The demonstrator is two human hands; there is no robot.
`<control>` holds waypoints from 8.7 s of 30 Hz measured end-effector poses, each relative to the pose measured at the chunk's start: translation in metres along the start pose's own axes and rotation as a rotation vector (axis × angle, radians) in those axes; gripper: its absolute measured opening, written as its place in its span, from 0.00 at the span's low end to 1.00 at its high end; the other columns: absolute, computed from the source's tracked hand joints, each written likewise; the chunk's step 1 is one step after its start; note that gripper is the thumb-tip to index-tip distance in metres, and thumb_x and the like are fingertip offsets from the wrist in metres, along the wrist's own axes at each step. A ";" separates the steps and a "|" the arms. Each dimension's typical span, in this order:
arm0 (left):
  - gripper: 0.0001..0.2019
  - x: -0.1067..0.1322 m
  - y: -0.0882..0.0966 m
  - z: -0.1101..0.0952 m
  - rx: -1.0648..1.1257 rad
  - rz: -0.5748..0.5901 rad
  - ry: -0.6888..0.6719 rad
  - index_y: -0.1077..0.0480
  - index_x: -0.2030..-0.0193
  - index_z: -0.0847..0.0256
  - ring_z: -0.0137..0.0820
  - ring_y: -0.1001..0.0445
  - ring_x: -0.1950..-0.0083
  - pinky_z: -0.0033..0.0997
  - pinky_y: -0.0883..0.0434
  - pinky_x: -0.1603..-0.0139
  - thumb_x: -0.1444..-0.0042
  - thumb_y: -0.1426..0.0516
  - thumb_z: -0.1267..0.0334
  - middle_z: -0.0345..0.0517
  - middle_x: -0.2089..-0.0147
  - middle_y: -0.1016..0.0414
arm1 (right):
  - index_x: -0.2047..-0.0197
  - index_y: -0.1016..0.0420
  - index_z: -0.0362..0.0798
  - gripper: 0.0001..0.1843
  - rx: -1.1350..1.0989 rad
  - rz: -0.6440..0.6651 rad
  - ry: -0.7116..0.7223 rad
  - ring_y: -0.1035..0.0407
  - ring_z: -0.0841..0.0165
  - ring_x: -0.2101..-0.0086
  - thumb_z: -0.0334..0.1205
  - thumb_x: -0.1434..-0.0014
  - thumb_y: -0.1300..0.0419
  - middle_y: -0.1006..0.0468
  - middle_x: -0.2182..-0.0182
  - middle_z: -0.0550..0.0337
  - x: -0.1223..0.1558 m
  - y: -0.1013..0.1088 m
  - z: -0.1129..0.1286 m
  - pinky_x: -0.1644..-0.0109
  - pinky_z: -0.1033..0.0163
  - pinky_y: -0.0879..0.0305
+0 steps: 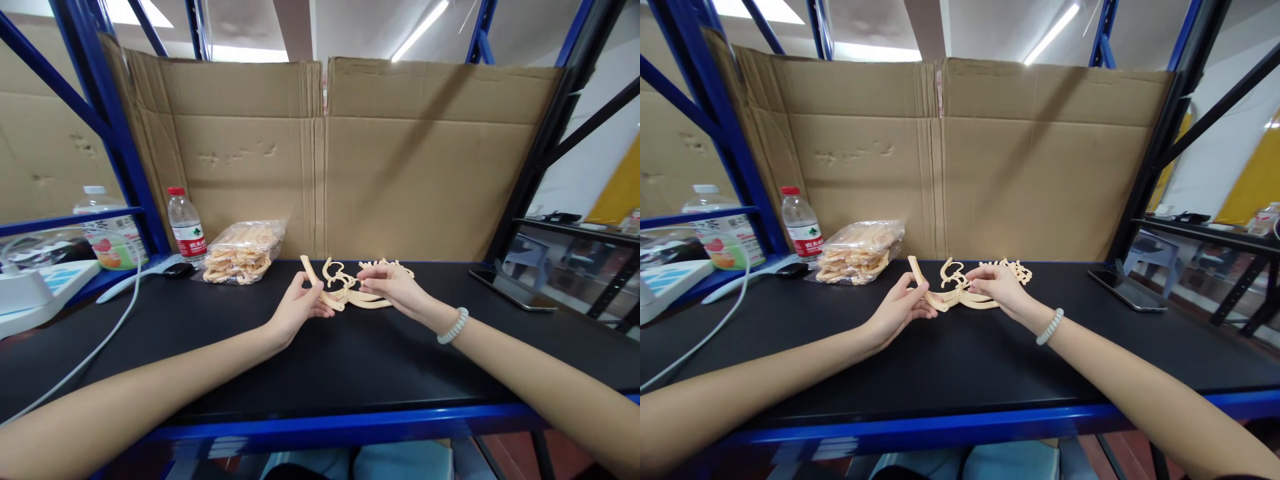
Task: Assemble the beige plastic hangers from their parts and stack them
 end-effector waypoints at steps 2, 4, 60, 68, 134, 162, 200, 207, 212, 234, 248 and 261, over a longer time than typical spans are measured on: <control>0.18 0.003 -0.001 0.002 -0.021 -0.003 -0.030 0.46 0.61 0.58 0.28 0.24 0.74 0.28 0.27 0.69 0.45 0.41 0.53 0.44 0.70 0.23 | 0.68 0.23 0.43 0.13 -0.063 -0.011 -0.012 0.28 0.70 0.67 0.40 0.56 0.31 0.24 0.66 0.56 0.007 -0.004 0.003 0.55 0.60 0.28; 0.20 0.004 0.000 0.002 -0.054 -0.006 -0.056 0.46 0.60 0.58 0.28 0.24 0.74 0.28 0.27 0.69 0.48 0.39 0.53 0.43 0.70 0.23 | 0.65 0.25 0.44 0.15 -0.085 -0.052 -0.018 0.29 0.72 0.70 0.41 0.56 0.31 0.25 0.69 0.58 0.010 -0.006 0.003 0.60 0.62 0.28; 0.07 0.027 -0.005 -0.005 -0.460 0.057 -0.420 0.30 0.66 0.63 0.35 0.21 0.61 0.34 0.23 0.57 0.48 0.38 0.63 0.45 0.64 0.23 | 0.71 0.29 0.42 0.08 -0.028 0.209 0.051 0.25 0.70 0.73 0.33 0.54 0.33 0.23 0.75 0.61 0.032 -0.038 -0.003 0.65 0.64 0.27; 0.07 0.029 -0.009 -0.007 -0.353 0.082 -0.360 0.28 0.65 0.63 0.38 0.21 0.59 0.37 0.23 0.54 0.49 0.37 0.63 0.46 0.63 0.23 | 0.72 0.30 0.44 0.07 -0.031 0.195 0.141 0.27 0.71 0.75 0.33 0.53 0.34 0.24 0.76 0.62 0.032 -0.040 -0.006 0.68 0.64 0.28; 0.14 0.014 -0.008 -0.004 -0.003 -0.022 0.090 0.24 0.67 0.65 0.29 0.25 0.63 0.27 0.28 0.60 0.59 0.31 0.60 0.46 0.65 0.23 | 0.68 0.22 0.40 0.16 -0.012 -0.254 0.119 0.25 0.64 0.67 0.42 0.57 0.29 0.21 0.70 0.50 -0.017 0.020 0.000 0.51 0.54 0.28; 0.13 0.014 -0.005 -0.002 0.056 0.101 0.041 0.28 0.71 0.66 0.31 0.25 0.64 0.31 0.30 0.56 0.62 0.31 0.65 0.45 0.69 0.23 | 0.60 0.30 0.46 0.15 -0.004 0.252 0.136 0.26 0.70 0.67 0.35 0.52 0.33 0.22 0.66 0.59 0.026 -0.037 0.009 0.59 0.62 0.28; 0.17 0.013 0.000 -0.009 0.003 -0.125 0.092 0.28 0.64 0.64 0.30 0.24 0.63 0.23 0.29 0.68 0.59 0.32 0.59 0.46 0.66 0.23 | 0.67 0.30 0.45 0.18 -0.029 0.080 0.116 0.27 0.69 0.70 0.41 0.59 0.28 0.24 0.70 0.60 0.021 -0.029 0.004 0.67 0.65 0.28; 0.13 -0.005 0.022 -0.018 0.049 -0.219 0.174 0.30 0.64 0.65 0.31 0.23 0.63 0.21 0.29 0.68 0.56 0.33 0.64 0.47 0.68 0.23 | 0.70 0.31 0.43 0.19 0.214 0.114 0.045 0.29 0.72 0.75 0.42 0.59 0.28 0.27 0.77 0.63 -0.002 0.035 0.014 0.68 0.64 0.31; 0.15 -0.014 0.038 -0.028 -0.103 -0.099 0.154 0.29 0.69 0.66 0.31 0.23 0.66 0.25 0.28 0.66 0.63 0.31 0.65 0.47 0.71 0.24 | 0.72 0.30 0.43 0.17 0.536 0.257 0.124 0.31 0.72 0.73 0.46 0.57 0.30 0.27 0.75 0.61 -0.004 0.054 0.027 0.68 0.64 0.35; 0.11 -0.022 0.061 -0.022 -1.332 0.509 -0.695 0.22 0.66 0.57 0.33 0.27 0.57 0.29 0.34 0.56 0.43 0.42 0.55 0.47 0.57 0.24 | 0.73 0.24 0.44 0.14 1.055 0.543 0.122 0.37 0.72 0.75 0.47 0.55 0.33 0.29 0.78 0.62 -0.001 0.056 0.022 0.71 0.67 0.42; 0.08 -0.018 0.055 -0.019 -1.432 0.514 -0.766 0.26 0.59 0.59 0.34 0.27 0.55 0.32 0.35 0.55 0.42 0.45 0.62 0.47 0.56 0.25 | 0.73 0.23 0.45 0.11 1.178 0.533 0.199 0.35 0.70 0.73 0.45 0.54 0.34 0.27 0.76 0.60 -0.002 0.059 0.020 0.69 0.66 0.41; 0.09 -0.016 0.051 -0.019 -1.419 0.531 -0.762 0.26 0.61 0.60 0.33 0.27 0.56 0.31 0.34 0.54 0.40 0.48 0.64 0.48 0.57 0.25 | 0.74 0.24 0.45 0.07 1.222 0.499 0.163 0.35 0.71 0.75 0.41 0.54 0.35 0.27 0.78 0.61 -0.001 0.059 0.023 0.70 0.66 0.42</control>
Point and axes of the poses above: each hand's wrist, its own x-axis away from the middle knuckle, its own y-axis out of the back of the hand, z = x × y, the point moved 1 cm from there along -x, towards the middle knuckle
